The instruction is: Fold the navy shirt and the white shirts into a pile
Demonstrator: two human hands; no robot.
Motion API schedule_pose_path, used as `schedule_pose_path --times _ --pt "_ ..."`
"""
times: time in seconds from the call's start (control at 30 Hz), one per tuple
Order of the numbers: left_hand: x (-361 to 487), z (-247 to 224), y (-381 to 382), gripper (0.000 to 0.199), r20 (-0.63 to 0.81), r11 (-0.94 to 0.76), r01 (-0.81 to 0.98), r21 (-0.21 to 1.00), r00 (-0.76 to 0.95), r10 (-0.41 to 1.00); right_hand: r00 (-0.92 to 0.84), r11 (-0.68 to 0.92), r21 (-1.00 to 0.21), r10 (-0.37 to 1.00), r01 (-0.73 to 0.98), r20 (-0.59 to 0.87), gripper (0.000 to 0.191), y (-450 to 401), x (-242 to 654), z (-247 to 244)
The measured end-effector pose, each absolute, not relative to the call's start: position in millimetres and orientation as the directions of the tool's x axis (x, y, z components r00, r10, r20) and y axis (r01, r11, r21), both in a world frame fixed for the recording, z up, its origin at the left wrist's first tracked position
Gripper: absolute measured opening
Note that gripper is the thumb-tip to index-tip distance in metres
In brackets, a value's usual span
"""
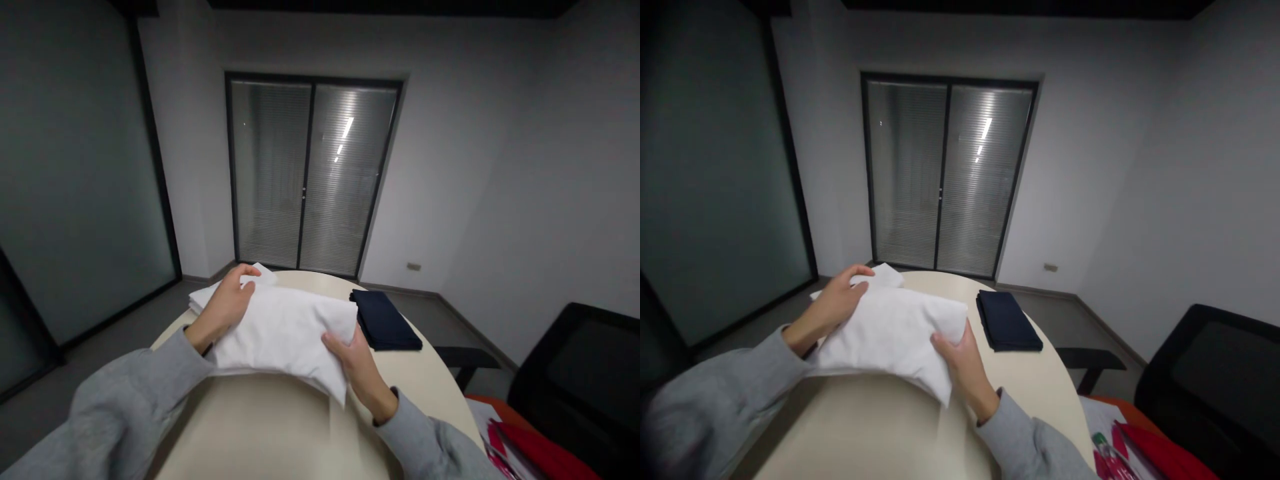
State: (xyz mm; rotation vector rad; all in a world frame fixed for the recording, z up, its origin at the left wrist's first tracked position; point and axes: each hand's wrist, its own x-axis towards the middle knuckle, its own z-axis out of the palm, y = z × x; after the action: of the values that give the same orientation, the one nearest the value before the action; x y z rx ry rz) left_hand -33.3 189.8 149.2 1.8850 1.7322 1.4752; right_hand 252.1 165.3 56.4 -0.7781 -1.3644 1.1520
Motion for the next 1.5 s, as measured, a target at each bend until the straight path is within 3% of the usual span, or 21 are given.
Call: schedule_pose_path --times 0.07,0.2,0.3,0.37,0.43,0.63,0.8,0.9,1.07,1.17,1.3,1.4,1.5 --pt "-28.4 116.8 203.4 0.026 0.444 -0.3 0.662 0.687 -0.055 0.895 -0.04 0.264 -0.964 0.964 -0.026 0.265 0.088 170.4 270.0 41.2" --pt "-20.6 58.7 197.0 0.028 0.498 -0.538 0.696 0.476 0.291 0.817 0.088 0.11 -0.956 0.987 0.27 0.138 0.101 183.2 296.4 3.5" --pt "-25.1 36.4 178.7 0.053 0.44 -0.724 0.607 0.329 0.579 0.686 0.121 0.119 -0.944 0.979 0.307 0.162 0.09 187.3 302.4 -5.1" --pt "-31.7 32.5 171.1 0.068 0.415 -0.776 0.573 0.262 0.659 0.627 0.125 0.136 -0.938 0.975 0.319 0.183 0.084 187.4 302.8 -2.8" --pt "-37.6 34.4 169.2 0.068 0.42 -0.773 0.593 0.224 0.657 0.626 0.119 0.138 -0.938 0.976 0.317 0.184 0.083 186.9 302.7 0.9" --pt "-40.4 49.9 175.2 0.036 0.482 -0.631 0.742 0.227 0.477 0.735 0.088 0.077 -0.967 0.991 0.244 0.101 0.072 187.7 306.1 10.1" --pt "-30.6 89.2 193.0 0.028 0.636 -0.562 0.721 0.406 0.219 0.74 -0.044 -0.042 -0.989 0.998 0.14 -0.048 0.051 186.5 310.4 19.5" --pt "-26.6 114.1 230.4 0.028 0.63 -0.487 0.702 0.52 0.07 0.774 -0.083 -0.076 -0.989 0.993 0.129 -0.088 0.04 182.7 313.4 21.4" --pt "-18.1 126.6 267.8 0.036 0.669 -0.462 0.793 0.397 0.095 0.738 -0.062 0.001 -0.969 0.998 0.246 -0.015 0.047 169.7 317.6 21.4" --pt "-9.1 115.6 237.0 0.032 0.637 -0.64 0.678 0.361 0.322 0.7 -0.077 0.11 -0.894 0.993 0.433 0.085 0.058 163.4 316.7 20.9" --pt "-7.0 74.6 187.8 0.042 0.386 -0.732 0.588 0.344 0.622 0.681 -0.136 0.236 -0.671 0.97 0.703 0.2 0.063 155.1 306.6 21.7" --pt "-14.4 36.8 178.6 0.062 0.186 -0.693 0.658 0.294 0.671 0.717 -0.187 0.264 -0.503 0.962 0.823 0.198 0.05 139.5 294.0 23.1" --pt "-19.3 12.9 187.7 0.066 0.069 -0.675 0.698 0.238 0.681 0.729 -0.171 0.218 -0.332 0.971 0.918 0.165 0.037 118.4 283.1 22.3"
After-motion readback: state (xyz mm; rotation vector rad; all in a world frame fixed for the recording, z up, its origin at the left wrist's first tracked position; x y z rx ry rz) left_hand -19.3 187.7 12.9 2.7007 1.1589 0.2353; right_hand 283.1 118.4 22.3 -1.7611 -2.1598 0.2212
